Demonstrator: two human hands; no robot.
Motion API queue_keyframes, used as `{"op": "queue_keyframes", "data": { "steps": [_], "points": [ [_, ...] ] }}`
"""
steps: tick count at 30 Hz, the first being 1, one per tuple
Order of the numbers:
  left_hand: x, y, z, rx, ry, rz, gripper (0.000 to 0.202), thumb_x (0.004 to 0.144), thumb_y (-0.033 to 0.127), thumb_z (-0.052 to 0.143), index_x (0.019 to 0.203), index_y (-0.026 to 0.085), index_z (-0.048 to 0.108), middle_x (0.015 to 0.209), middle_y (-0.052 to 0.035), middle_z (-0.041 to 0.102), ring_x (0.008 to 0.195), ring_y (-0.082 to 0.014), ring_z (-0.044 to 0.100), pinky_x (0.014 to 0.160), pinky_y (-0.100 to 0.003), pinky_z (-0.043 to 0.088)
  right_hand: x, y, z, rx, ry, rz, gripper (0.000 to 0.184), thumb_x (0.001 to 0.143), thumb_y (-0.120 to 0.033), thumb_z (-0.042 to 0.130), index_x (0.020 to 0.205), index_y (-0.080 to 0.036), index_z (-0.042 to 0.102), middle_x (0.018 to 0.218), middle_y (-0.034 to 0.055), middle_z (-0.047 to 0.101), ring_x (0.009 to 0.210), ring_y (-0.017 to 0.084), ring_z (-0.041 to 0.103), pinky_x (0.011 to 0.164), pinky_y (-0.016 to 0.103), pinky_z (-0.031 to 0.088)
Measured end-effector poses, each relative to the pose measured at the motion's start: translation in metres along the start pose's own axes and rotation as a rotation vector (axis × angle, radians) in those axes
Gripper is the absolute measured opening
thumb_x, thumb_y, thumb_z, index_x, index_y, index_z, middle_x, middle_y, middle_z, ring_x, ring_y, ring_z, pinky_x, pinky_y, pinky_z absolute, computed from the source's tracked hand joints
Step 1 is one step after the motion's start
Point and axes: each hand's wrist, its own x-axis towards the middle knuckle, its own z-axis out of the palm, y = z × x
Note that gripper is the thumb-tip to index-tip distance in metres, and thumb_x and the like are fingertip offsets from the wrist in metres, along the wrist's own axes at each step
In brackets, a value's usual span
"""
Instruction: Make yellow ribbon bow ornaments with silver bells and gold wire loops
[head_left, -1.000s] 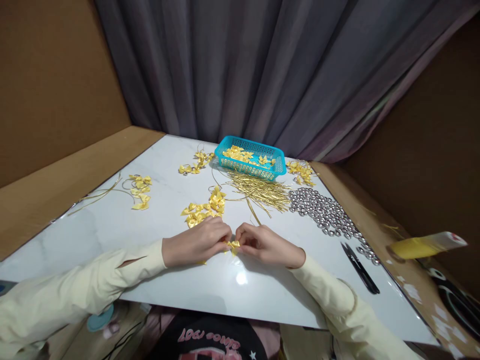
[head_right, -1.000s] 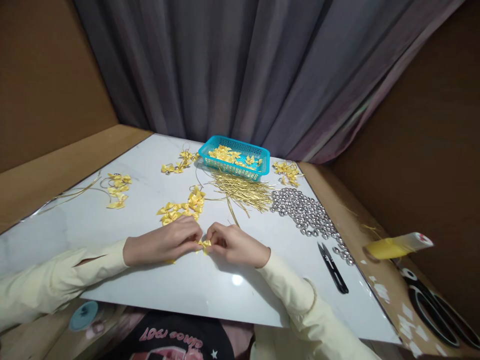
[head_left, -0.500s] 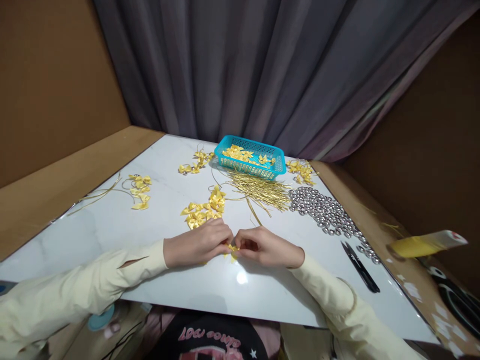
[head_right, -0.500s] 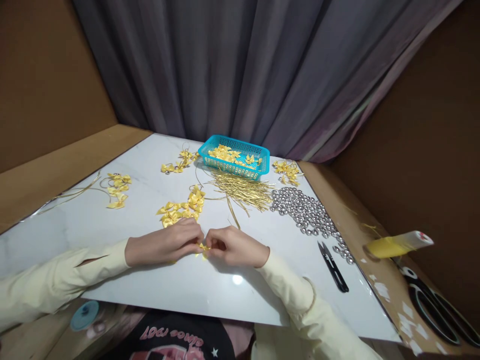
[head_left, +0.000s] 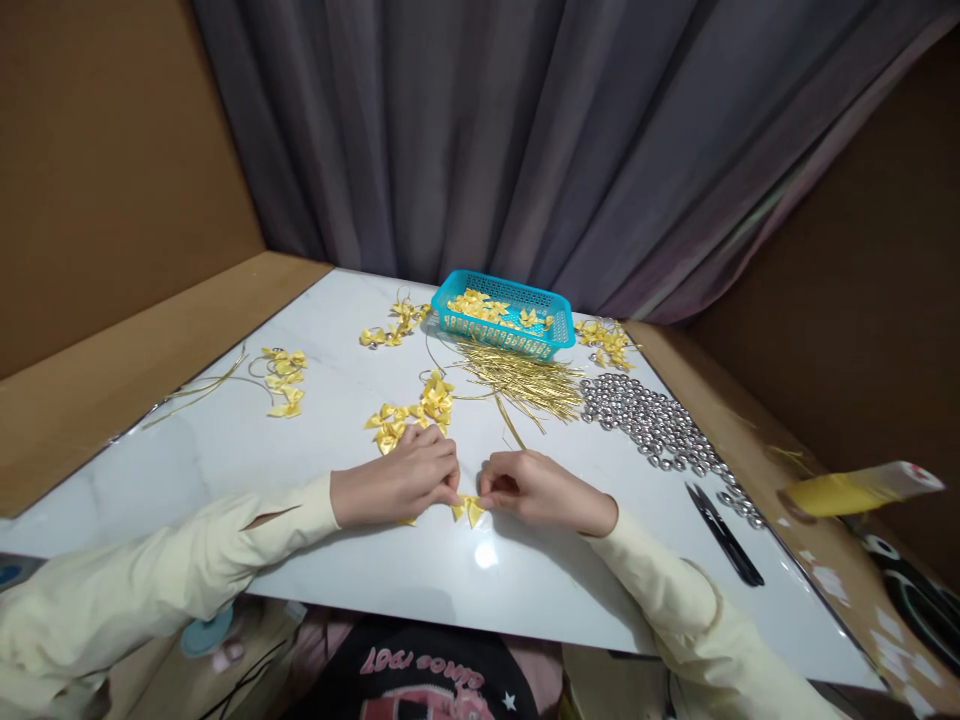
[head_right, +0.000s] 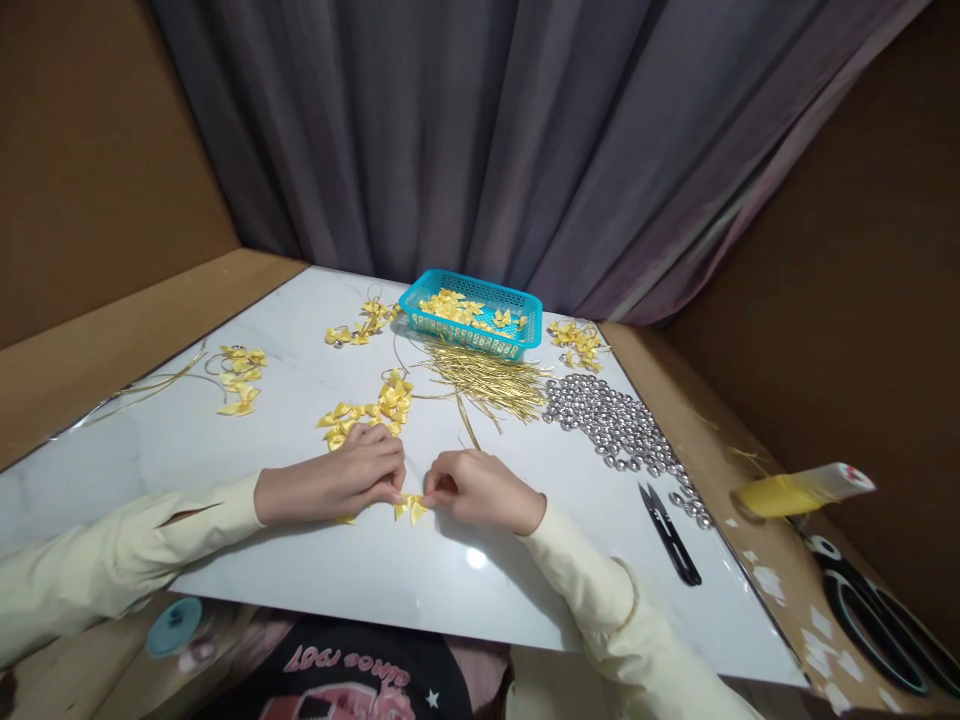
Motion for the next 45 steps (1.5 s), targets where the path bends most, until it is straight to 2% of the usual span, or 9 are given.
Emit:
{"op": "queue_keyframes", "data": {
  "steps": [7, 11, 16, 21, 35, 45],
  "points": [
    [0.001, 0.002, -0.002, -0.028, 0.022, 0.002, 0.018, 0.095, 0.027, 0.041, 0.081, 0.017, 0.047, 0.081, 0.0001, 0.052, 0.081, -0.0175, 0.04, 0.075, -0.032, 0.026, -0.001, 0.002, -0.002, 0.159, 0.003, 0.003, 0.009, 0.078, -0.021, 0.058, 0.077, -0.014, 0.063, 0.066, -0.0005, 0.057, 0.056, 0.009, 0.046, 0.055, 0.02, 0.037],
    [0.0, 0.004, -0.001, 0.005, 0.04, 0.0, 0.018, 0.094, 0.024, 0.041, 0.079, 0.017, 0.046, 0.082, -0.001, 0.052, 0.083, -0.0191, 0.04, 0.075, -0.034, 0.025, 0.001, 0.0, 0.001, 0.236, 0.015, 0.1, 0.012, 0.075, -0.023, 0.059, 0.072, -0.012, 0.065, 0.062, 0.0003, 0.059, 0.055, 0.009, 0.047, 0.054, 0.021, 0.038],
    [0.0, 0.008, 0.003, 0.034, 0.056, -0.006, 0.016, 0.092, 0.018, 0.04, 0.079, 0.015, 0.047, 0.092, -0.0054, 0.05, 0.087, -0.0216, 0.04, 0.075, -0.035, 0.027, 0.004, -0.001, 0.01, 0.265, 0.042, 0.242, 0.01, 0.067, -0.021, 0.062, 0.063, -0.012, 0.067, 0.051, -0.0024, 0.054, 0.048, 0.008, 0.041, 0.047, 0.02, 0.033],
    [0.001, 0.011, 0.002, 0.04, 0.058, -0.015, 0.015, 0.09, 0.014, 0.041, 0.077, 0.015, 0.049, 0.09, -0.0054, 0.05, 0.086, -0.0221, 0.041, 0.074, -0.035, 0.027, 0.005, -0.001, 0.012, 0.286, 0.041, 0.31, 0.011, 0.064, -0.022, 0.063, 0.061, -0.012, 0.068, 0.048, -0.0034, 0.052, 0.046, 0.007, 0.038, 0.044, 0.02, 0.03],
    [0.001, 0.006, 0.003, -0.007, 0.068, -0.016, 0.019, 0.092, 0.024, 0.045, 0.077, 0.016, 0.053, 0.09, -0.0036, 0.051, 0.086, -0.0207, 0.041, 0.074, -0.034, 0.027, 0.004, 0.002, 0.011, 0.365, 0.031, 0.331, 0.011, 0.063, -0.021, 0.062, 0.061, -0.012, 0.066, 0.047, -0.0042, 0.049, 0.046, 0.006, 0.036, 0.043, 0.019, 0.027],
    [0.001, 0.004, 0.004, -0.015, 0.081, -0.05, 0.02, 0.091, 0.024, 0.048, 0.075, 0.016, 0.058, 0.087, -0.0027, 0.052, 0.086, -0.0206, 0.04, 0.075, -0.034, 0.025, 0.004, -0.002, 0.007, 0.392, 0.045, 0.358, 0.011, 0.061, -0.021, 0.063, 0.06, -0.011, 0.068, 0.05, -0.0019, 0.054, 0.048, 0.007, 0.038, 0.043, 0.019, 0.026]
  ]
}}
